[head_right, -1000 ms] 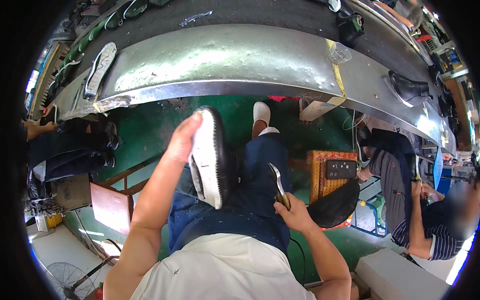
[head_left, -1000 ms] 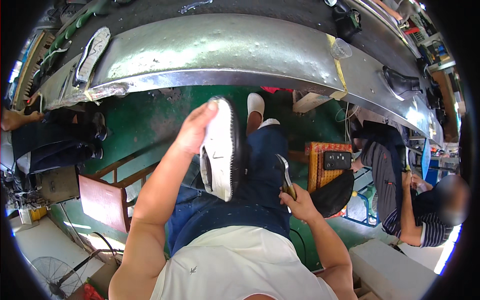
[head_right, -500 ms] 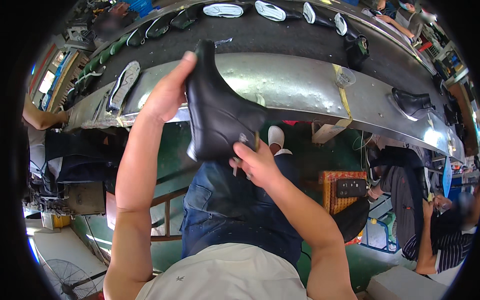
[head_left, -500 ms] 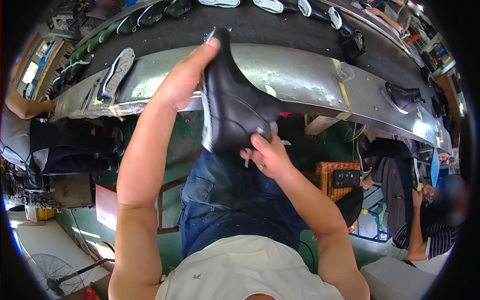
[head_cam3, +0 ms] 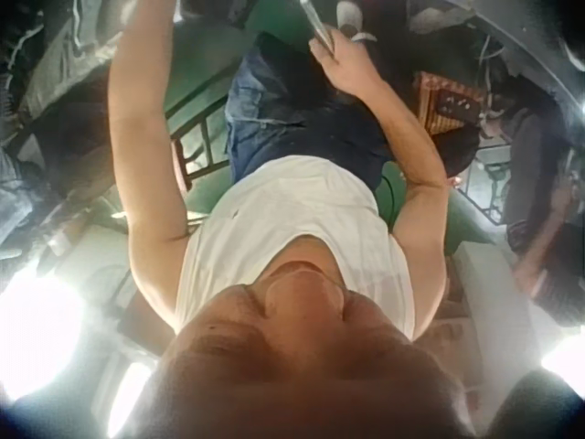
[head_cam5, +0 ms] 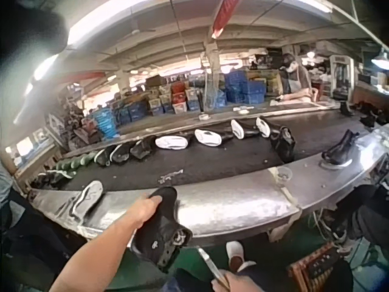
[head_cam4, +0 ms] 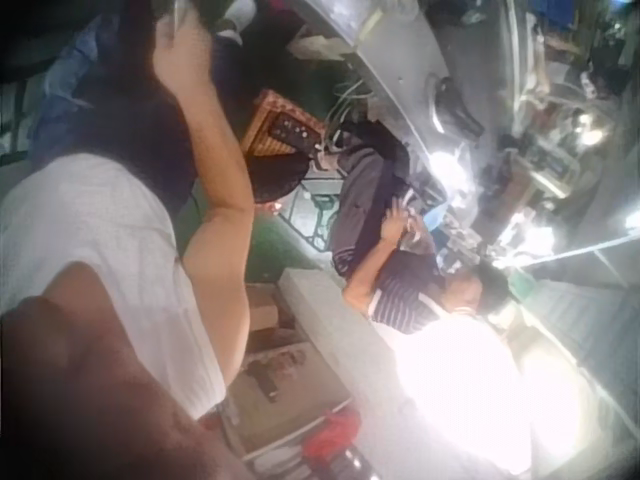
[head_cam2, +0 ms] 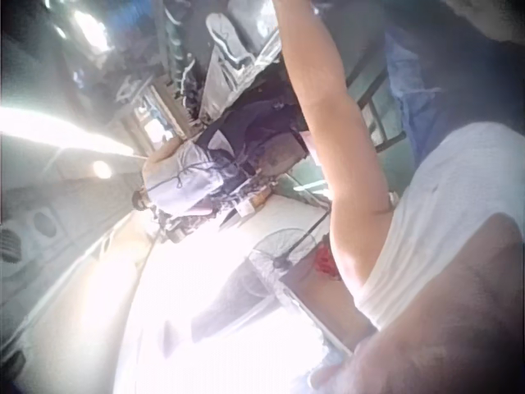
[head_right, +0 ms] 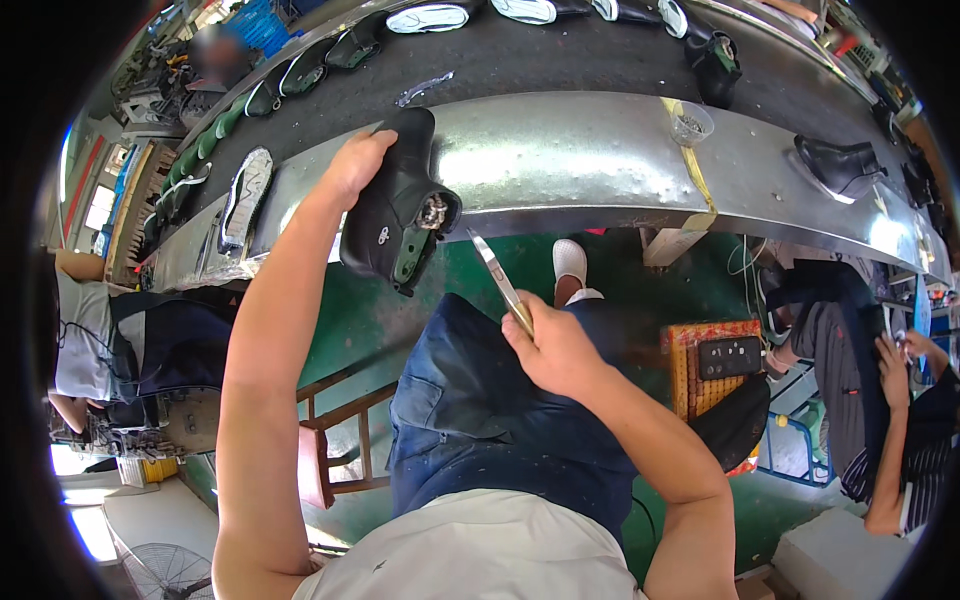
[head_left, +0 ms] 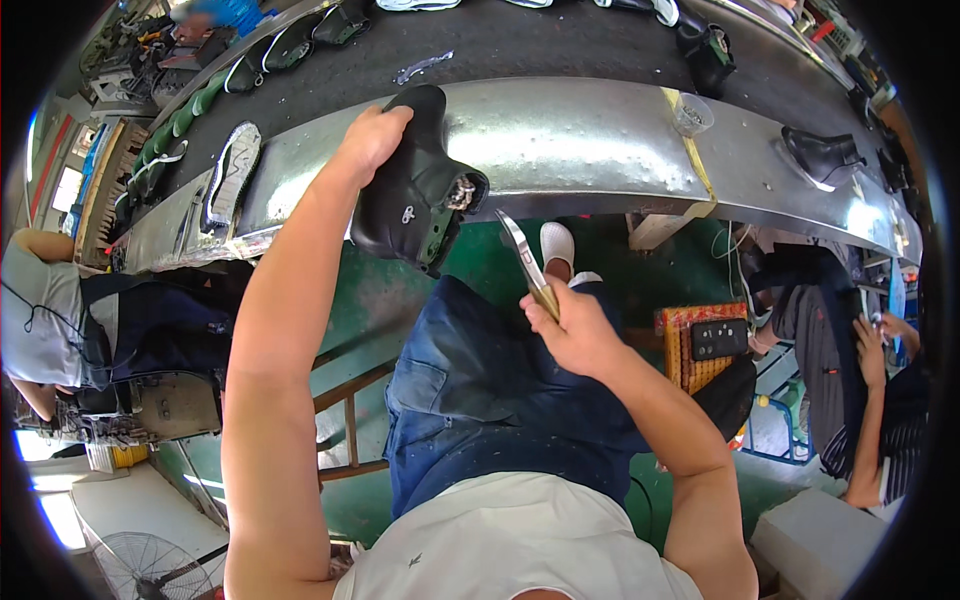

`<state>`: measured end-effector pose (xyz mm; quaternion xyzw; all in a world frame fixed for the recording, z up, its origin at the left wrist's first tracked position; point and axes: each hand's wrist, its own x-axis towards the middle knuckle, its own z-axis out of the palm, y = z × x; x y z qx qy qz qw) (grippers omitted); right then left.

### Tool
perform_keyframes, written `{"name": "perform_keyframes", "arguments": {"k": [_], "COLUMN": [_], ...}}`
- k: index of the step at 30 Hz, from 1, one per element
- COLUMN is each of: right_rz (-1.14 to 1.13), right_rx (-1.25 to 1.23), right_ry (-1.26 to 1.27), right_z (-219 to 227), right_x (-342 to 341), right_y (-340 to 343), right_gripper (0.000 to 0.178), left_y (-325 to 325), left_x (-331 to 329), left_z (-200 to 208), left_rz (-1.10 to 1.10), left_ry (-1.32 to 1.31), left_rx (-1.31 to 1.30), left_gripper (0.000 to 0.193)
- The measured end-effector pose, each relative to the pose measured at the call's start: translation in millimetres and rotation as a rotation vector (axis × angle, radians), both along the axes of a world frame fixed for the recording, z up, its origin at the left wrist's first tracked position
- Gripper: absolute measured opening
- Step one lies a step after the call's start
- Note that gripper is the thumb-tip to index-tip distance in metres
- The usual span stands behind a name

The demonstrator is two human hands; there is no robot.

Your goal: Fitting and pulling shoe components onto a shoe last at a production line using pliers.

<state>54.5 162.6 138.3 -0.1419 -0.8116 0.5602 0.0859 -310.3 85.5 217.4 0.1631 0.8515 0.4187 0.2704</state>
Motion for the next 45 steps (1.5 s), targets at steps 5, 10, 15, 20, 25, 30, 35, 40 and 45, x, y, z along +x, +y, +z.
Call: {"name": "perform_keyframes", "arguments": {"k": [5,10,15,20,25,30,35,40,45], "right_rz": [-0.031,-0.042,0.006,0.125,0.284,0.127,0.043,0.047,-0.110], "right_rx": [0.570,0.742,0.860,1.041,0.809,0.574,0.267,-0.489,-0.824], "right_ry": [0.019,-0.013,-0.217,-0.264,-0.433,-0.239,-0.238,-0.194,-0.221], "right_z": [33,56,76,96,104,78,58,-2,-59], "right_x": [-10,-26,-44,-50,-49,1,89,104,97], "right_y": [29,41,43,61,73,34,15,3,-9], "right_gripper": [0.052,0.051,0.052,0.047,0.028,0.019,0.017,0.025,0.036], "left_y": [-4,0,5,17,25,27,24,10,-35], "left_x": [5,18,30,52,49,47,48,37,96], "left_z": [-1,8,15,26,23,26,31,17,21], "left_rz": [0.036,0.023,0.016,-0.021,-0.060,-0.099,-0.123,-0.109,0.030], "left_ry": [0.102,0.217,0.309,0.404,0.523,0.541,0.612,0.608,0.017], "left_rx": [-0.011,-0.116,-0.222,-0.342,-0.491,-0.551,-0.544,-0.366,0.372], "left_gripper": [0.077,0.078,0.081,0.089,0.090,0.086,0.084,0.083,0.069]}}
